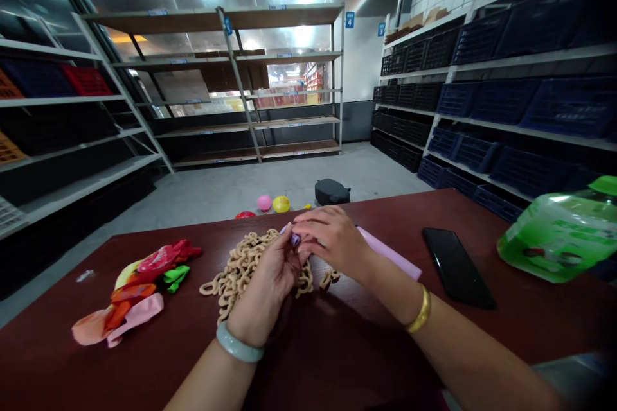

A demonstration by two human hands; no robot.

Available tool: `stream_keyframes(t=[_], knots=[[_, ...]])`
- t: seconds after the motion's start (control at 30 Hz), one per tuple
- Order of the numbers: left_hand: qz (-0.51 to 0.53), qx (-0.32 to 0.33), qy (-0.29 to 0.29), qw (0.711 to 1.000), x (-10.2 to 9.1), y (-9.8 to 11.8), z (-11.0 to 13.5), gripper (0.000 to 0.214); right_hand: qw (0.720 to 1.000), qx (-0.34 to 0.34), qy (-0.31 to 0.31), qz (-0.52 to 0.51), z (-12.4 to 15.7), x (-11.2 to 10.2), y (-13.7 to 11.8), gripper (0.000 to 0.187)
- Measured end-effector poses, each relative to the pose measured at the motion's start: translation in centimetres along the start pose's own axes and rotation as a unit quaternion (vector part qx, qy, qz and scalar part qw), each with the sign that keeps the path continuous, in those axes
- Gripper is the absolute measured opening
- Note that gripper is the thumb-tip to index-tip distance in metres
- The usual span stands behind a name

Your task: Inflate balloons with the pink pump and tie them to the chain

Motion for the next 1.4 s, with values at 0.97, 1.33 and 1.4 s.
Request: stream_keyframes(t=[0.97, 1.33, 1.4], knots=[[0.143, 0.071, 0.002, 0.987, -1.1, 2.8, -1.0, 0.021, 0.945, 0.187, -0.193, 0.188, 5.4, 1.5, 1.8, 0.044], [0.039, 0.155, -0.012, 0.987, -1.2, 0.8, -1.4, 0.010, 0.946, 0.187, -0.181, 0.191, 5.4, 1.6, 2.0, 0.047], [0.026, 0.152, -0.019, 0.988, -1.2, 0.5, -1.4, 0.014, 0.949, 0.184, -0.174, 0.190, 5.4, 1.5, 2.0, 0.047]])
Point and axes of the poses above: each hand's wrist, its own z-axis away from the middle knuckle, its own x-axis out of the palm, y = z × x, the point moved 1 cm from there along -z, towards the middle knuckle, and after that the axes turned 1 degree about -z, right-handed, at the moved point
